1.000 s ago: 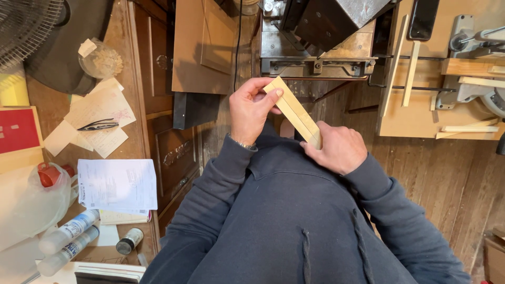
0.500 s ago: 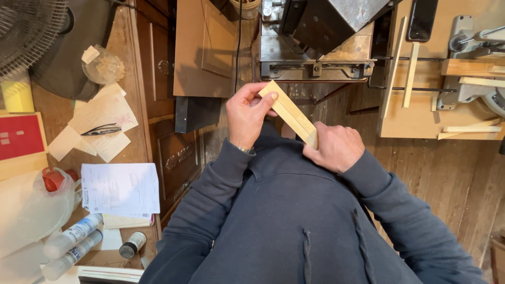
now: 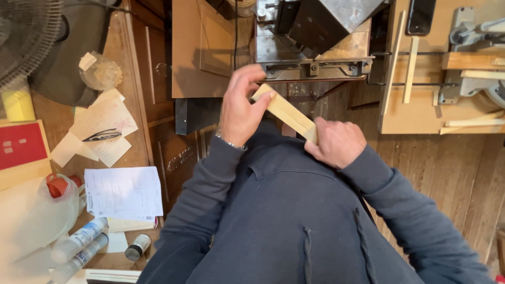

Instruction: Cutting and preparing thin wood strips for art framing using a miter saw and a manual miter guillotine.

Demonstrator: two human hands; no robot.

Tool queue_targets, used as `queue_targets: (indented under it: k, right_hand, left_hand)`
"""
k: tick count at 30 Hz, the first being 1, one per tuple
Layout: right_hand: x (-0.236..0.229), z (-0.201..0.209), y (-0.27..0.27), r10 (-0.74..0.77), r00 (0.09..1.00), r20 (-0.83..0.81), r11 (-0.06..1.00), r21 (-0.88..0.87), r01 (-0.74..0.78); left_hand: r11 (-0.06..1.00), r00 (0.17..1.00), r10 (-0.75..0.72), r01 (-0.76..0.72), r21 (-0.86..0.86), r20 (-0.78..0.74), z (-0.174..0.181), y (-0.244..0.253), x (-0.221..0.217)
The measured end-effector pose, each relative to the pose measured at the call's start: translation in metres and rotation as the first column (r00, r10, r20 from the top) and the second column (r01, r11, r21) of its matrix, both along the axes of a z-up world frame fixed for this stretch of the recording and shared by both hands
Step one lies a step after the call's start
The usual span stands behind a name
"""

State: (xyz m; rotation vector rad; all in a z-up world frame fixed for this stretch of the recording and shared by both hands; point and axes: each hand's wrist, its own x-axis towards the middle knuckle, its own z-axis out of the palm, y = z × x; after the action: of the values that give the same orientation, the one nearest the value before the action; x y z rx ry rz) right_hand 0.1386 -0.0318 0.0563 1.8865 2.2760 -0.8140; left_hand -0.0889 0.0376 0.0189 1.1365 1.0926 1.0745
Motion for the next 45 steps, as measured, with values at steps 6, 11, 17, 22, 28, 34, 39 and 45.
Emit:
queue_targets:
  k: [6,11,17,22,28,34,39,45]
  right_hand:
    - [-0.008,-0.007,0.004,0.273,0.946,0.177,0.872,0.37,-0.32]
    - [-0.017,-0.037,0.003,0.332,0.917,0.223,0.854,0.341,-0.392]
    - [-0.01,-0.025,0.004,0.167,0.966,-0.196,0.969,0.214,-0.124]
    - [0.008,-0.076,-0.015,-0.475,0.782,-0.403,0.88,-0.212,0.425]
    - [-0.008,-0.133,-0.037,-0.498,0.77,-0.399,0.836,-0.457,0.304]
    - [-0.021,-0.133,-0.049,-0.567,0.769,-0.295,0.792,-0.454,0.409]
    - [-0.039,-0.141,-0.065,-0.624,0.747,-0.227,0.744,-0.464,0.481]
    - [-0.05,-0.145,-0.105,-0.689,0.675,-0.262,0.695,-0.503,0.514]
  left_hand:
    - [0.549,0.496,-0.357,0.797,0.252,-0.791,0.035,0.033,0.018]
    - [0.155,-0.152,-0.885,0.795,-0.586,-0.44,-0.01,0.025,0.027]
    - [0.31,-0.013,-0.775,0.863,-0.398,-0.631,-0.079,-0.012,-0.018]
    - [0.541,0.021,-0.615,0.739,-0.402,-0.788,-0.086,0.001,-0.064]
    - [0.46,-0.104,-0.606,0.763,-0.454,-0.789,-0.132,0.0,-0.118]
    - [0.553,-0.017,-0.606,0.709,-0.437,-0.795,-0.147,0.011,-0.135]
    - [0.465,-0.042,-0.703,0.728,-0.504,-0.71,-0.149,0.012,-0.133]
    - [0.454,-0.004,-0.712,0.76,-0.465,-0.703,-0.163,-0.005,-0.123]
